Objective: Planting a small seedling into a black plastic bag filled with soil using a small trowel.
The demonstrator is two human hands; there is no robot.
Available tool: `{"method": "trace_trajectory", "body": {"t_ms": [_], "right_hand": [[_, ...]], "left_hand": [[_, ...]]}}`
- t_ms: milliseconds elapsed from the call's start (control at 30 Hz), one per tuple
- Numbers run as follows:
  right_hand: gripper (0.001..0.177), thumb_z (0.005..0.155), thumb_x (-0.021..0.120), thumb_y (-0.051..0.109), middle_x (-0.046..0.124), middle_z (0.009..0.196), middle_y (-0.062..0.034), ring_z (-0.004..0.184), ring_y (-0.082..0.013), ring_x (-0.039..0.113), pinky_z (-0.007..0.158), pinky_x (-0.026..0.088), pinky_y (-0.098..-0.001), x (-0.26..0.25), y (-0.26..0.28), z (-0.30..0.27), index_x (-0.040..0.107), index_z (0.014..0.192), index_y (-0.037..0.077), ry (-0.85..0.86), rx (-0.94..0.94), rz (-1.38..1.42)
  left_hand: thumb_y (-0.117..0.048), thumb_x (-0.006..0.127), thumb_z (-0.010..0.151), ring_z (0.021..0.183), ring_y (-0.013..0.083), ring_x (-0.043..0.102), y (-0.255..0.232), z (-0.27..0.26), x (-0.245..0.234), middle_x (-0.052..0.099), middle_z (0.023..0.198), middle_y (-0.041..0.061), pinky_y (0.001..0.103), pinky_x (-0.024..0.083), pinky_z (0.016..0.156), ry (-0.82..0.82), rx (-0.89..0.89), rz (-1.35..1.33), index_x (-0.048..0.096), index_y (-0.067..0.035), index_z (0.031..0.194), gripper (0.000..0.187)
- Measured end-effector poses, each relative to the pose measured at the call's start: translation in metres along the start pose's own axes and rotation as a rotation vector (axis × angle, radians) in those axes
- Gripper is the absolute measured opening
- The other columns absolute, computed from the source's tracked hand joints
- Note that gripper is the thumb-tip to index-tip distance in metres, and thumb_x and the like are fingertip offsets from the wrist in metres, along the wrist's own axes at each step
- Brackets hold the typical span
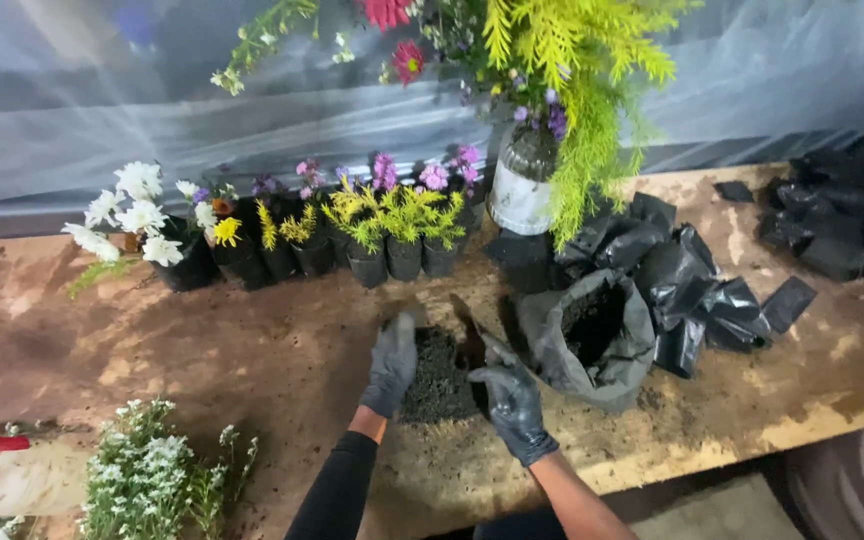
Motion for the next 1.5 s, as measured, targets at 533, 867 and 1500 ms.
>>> {"method": "trace_trajectory", "body": {"t_ms": [533, 867, 1500], "right_hand": [[0.027, 0.107, 0.056, 0.023, 0.054, 0.151, -0.0168, 0.092, -0.0203, 0.041, 0.125, 0.035, -0.0499, 0.001, 0.013, -0.021, 0.078, 0.105, 0.008, 0.087, -0.004, 0.201], [0.02, 0.087, 0.073, 0.02, 0.073, 0.114, -0.0186, 0.069, -0.0289, 0.074, 0.098, 0.059, -0.0412, 0.012, 0.005, 0.034, 0.086, 0.096, 0.006, 0.058, 0.0, -0.071], [0.043, 0.092, 0.076, 0.032, 0.061, 0.145, -0.0177, 0.046, 0.006, 0.035, 0.044, 0.035, -0.0075, -0.019, 0.025, -0.074, 0.07, 0.123, 0.002, -0.065, -0.037, 0.021]], "left_hand": [[-0.05, 0.034, 0.107, 0.123, 0.0333, 0.068, -0.048, -0.072, -0.039, 0.073, 0.128, 0.017, 0.046, 0.055, 0.103, -0.12, 0.503, -0.41, 0.069, -0.001, 0.13, 0.065], [-0.038, 0.035, 0.112, 0.101, 0.0425, 0.071, -0.067, -0.082, -0.043, 0.072, 0.115, 0.029, 0.058, 0.06, 0.092, -0.289, 0.398, -0.184, 0.074, 0.001, 0.116, 0.055], [-0.038, 0.037, 0.109, 0.122, 0.0296, 0.064, -0.105, -0.071, -0.013, 0.075, 0.117, 0.009, 0.05, 0.014, 0.131, 0.024, 0.824, 0.088, 0.081, -0.01, 0.107, 0.052]]}}
Point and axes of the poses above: each hand's wrist, its own z-axis towards the middle knuckle, its own x-axis out of the palm, y = z × x, the point moved 9 cm from there along z, towards the middle knuckle
